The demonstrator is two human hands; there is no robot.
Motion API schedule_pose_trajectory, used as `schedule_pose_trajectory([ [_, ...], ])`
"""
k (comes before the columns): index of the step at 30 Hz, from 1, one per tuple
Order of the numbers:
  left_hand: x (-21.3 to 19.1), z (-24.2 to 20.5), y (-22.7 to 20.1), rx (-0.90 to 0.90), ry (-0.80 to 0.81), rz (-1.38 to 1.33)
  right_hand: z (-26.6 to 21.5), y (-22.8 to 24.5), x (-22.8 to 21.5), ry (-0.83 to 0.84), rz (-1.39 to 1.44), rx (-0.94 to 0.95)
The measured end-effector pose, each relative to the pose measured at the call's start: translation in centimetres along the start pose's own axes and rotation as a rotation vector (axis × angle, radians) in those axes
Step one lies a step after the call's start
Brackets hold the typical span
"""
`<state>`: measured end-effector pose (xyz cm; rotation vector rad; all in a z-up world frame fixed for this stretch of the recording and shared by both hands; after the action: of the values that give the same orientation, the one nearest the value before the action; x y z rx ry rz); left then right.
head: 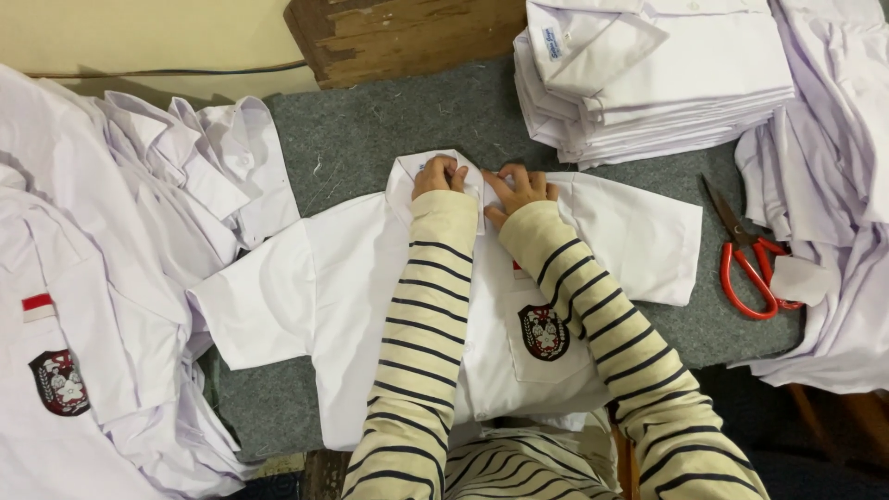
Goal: Folding a white collared shirt on a work surface in a factory setting.
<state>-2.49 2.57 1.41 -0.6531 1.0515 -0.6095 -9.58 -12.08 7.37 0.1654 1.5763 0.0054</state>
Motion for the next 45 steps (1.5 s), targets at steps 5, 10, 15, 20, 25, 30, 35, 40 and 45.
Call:
schedule_pose_trajectory([
  [5,0.1,0.1,0.2,0.015,-0.010,-0.004,1.1,-0.4,0.5,0.029,0.001,0.007],
  [10,0.7,0.2,0.6,0.026,-0.029,0.004,1.0,-0.7,1.6,0.000,0.019,-0.001],
  [15,2.5,0.6,1.9,0.057,-0.100,0.081,0.0,-1.0,2.7,-0.126,0.001,-0.057],
  [20,2.4,0.4,2.0,0.054,-0.083,0.119,-1.2,-7.8,4.9,-0.224,0.214,-0.185],
  [25,0.7,0.3,0.6,0.034,-0.043,0.088,-4.2,-15.3,2.6,-0.263,0.254,-0.215],
  [30,0.3,0.5,0.2,-0.004,-0.006,0.111,-4.0,-25.3,5.3,-0.287,0.194,-0.048],
  [35,-1.5,0.8,-1.0,-0.100,0.109,-0.003,-5.0,-24.5,4.6,-0.308,0.185,0.084],
  [40,1.1,2.9,7.6,-0.216,0.109,-0.539,-15.2,-15.6,-4.6,-0.297,0.506,0.085],
  [45,-15.3,-1.0,4.0,-0.002,0.114,-0.679,-20.9,-15.8,-3.7,-0.317,0.979,0.304],
])
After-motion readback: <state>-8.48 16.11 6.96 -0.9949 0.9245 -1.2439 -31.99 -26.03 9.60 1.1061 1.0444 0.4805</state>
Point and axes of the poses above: each hand's wrist, its own z-axis towards the middle knuckle, its own x-axis out of the palm, y = z × x, the point moved 1 cm from there along z, towards the middle knuckle, and after that the axes turned 10 degrees about -y, right-handed, at the moved point
